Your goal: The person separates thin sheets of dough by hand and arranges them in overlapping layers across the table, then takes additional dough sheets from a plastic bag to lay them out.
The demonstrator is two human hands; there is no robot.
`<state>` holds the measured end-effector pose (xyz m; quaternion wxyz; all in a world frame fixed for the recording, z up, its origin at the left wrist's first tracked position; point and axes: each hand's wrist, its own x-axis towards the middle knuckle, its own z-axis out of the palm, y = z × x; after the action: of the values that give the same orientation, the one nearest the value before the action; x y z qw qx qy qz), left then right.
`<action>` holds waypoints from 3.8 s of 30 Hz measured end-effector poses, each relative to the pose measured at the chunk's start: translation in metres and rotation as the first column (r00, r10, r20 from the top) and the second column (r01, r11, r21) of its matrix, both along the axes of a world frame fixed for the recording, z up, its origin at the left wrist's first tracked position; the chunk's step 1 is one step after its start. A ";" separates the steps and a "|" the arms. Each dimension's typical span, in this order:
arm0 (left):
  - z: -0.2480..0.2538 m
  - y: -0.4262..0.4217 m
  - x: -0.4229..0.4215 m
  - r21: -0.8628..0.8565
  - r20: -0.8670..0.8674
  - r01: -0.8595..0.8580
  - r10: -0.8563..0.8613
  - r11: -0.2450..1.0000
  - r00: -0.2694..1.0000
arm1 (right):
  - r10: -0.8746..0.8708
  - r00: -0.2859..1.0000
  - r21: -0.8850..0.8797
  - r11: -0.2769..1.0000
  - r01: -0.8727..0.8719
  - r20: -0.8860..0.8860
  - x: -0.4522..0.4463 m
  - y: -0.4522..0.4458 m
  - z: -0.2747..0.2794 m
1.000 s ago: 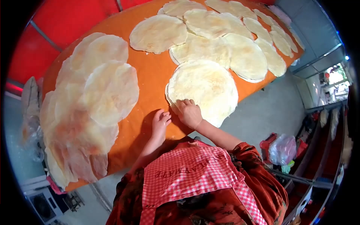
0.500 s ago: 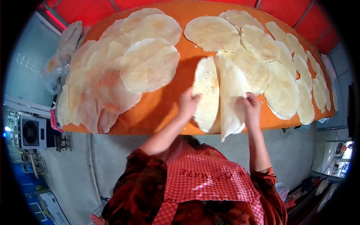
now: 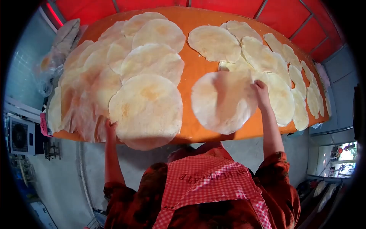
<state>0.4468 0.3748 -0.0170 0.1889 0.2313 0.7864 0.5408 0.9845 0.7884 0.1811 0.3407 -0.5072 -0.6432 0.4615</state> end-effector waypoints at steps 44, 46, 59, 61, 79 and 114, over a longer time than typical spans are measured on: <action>0.057 0.438 0.205 0.394 0.429 0.193 -0.366 0.898 0.826 | 0.133 0.862 0.423 0.828 -0.368 0.489 -0.237 0.251 -0.108; 0.065 0.486 0.202 0.332 0.625 0.061 -0.268 0.941 0.733 | 0.128 0.951 0.422 0.873 -0.243 0.282 -0.227 0.271 -0.111; 0.051 0.642 0.188 0.175 0.725 0.050 -0.163 0.983 0.669 | 0.091 0.982 0.378 0.914 -0.149 0.166 -0.204 0.282 -0.068; 0.047 0.664 0.185 0.299 0.498 0.159 -0.296 0.941 0.815 | 0.069 0.984 0.507 0.849 -0.145 0.165 -0.203 0.276 -0.059; 0.025 0.586 -0.130 0.132 0.398 0.028 -0.079 0.991 0.914 | 0.222 0.965 0.167 0.956 -0.243 0.136 -0.273 0.392 -0.040; 0.055 0.392 0.349 0.326 0.761 0.339 -0.458 0.883 0.459 | 0.107 0.751 0.419 0.774 -0.474 0.652 0.019 0.065 -0.112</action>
<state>0.7963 0.7664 0.0383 0.6377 0.1418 0.4936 0.5741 1.0040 0.8532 0.0691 0.1750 -0.3898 -0.8963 0.1185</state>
